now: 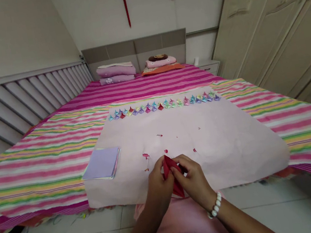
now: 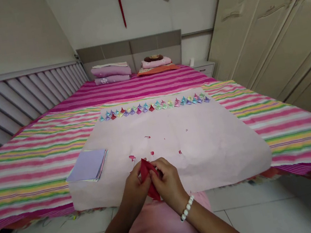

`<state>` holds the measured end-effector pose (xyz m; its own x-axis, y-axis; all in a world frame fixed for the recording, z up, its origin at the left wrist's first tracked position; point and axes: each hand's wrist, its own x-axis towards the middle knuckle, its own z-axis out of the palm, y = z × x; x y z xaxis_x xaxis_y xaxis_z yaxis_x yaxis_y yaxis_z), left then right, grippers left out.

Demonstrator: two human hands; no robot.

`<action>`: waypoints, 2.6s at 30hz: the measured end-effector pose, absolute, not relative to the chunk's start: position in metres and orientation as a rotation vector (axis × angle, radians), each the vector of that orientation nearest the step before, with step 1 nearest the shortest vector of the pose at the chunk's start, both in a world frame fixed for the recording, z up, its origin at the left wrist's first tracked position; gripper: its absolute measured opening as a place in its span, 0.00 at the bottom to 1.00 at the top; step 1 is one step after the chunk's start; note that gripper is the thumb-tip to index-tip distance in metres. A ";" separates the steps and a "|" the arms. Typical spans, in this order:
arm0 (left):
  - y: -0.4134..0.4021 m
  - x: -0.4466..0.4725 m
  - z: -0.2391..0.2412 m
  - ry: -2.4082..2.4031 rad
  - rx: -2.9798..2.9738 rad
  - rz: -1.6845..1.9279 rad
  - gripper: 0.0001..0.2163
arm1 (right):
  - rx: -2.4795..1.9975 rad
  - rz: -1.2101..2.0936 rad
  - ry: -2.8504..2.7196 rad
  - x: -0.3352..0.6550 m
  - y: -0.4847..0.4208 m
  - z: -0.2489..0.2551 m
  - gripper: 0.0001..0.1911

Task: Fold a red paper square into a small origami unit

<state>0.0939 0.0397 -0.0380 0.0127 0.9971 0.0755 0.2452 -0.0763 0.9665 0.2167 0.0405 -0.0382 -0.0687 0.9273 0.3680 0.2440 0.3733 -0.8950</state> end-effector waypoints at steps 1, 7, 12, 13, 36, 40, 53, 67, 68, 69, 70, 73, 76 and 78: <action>0.041 0.095 -0.039 1.386 1.450 1.152 0.16 | -1.080 0.769 -1.578 0.216 0.040 -0.038 0.12; 0.045 0.097 -0.048 1.479 1.427 1.256 0.19 | -1.057 0.627 -1.621 0.211 0.036 -0.042 0.13; 0.045 0.096 -0.050 1.443 1.455 1.322 0.18 | -1.043 0.621 -1.604 0.210 0.036 -0.043 0.16; 0.045 0.096 -0.049 1.436 1.448 1.331 0.18 | -1.044 0.624 -1.594 0.210 0.036 -0.043 0.16; 0.045 0.065 -0.026 0.906 0.848 1.003 0.17 | -0.915 0.979 -1.332 0.227 0.043 -0.049 0.12; 0.049 0.070 -0.031 1.141 0.930 1.143 0.11 | -0.887 1.071 -1.406 0.231 0.039 -0.046 0.14; 0.050 0.082 -0.022 1.223 1.109 1.145 0.09 | -0.998 1.522 -1.020 0.223 0.046 -0.042 0.13; 0.056 0.081 -0.029 1.337 1.174 1.425 0.12 | -0.977 1.598 -0.827 0.214 0.042 -0.052 0.13; 0.056 0.078 -0.032 1.332 1.165 1.421 0.12 | -0.999 1.552 -0.825 0.216 0.044 -0.051 0.13; 0.056 0.075 -0.034 1.320 1.151 1.404 0.12 | -1.017 1.508 -0.822 0.219 0.045 -0.050 0.12; 0.055 0.072 -0.037 1.302 1.136 1.369 0.12 | -1.031 1.466 -0.820 0.222 0.047 -0.049 0.12; 0.053 0.064 -0.040 1.246 1.139 1.184 0.12 | -1.043 1.376 -0.818 0.232 0.054 -0.046 0.12; 0.049 0.062 -0.037 1.184 1.213 0.999 0.12 | -1.045 1.328 -0.856 0.239 0.058 -0.042 0.11; 0.048 0.064 -0.033 1.144 1.243 0.937 0.12 | -1.036 1.335 -0.898 0.239 0.059 -0.039 0.11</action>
<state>0.0640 0.0483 -0.0331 0.2067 0.9695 -0.1318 0.0618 0.1215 0.9907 0.2392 0.0590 -0.0388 0.0558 0.9964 -0.0631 -0.3175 -0.0422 -0.9473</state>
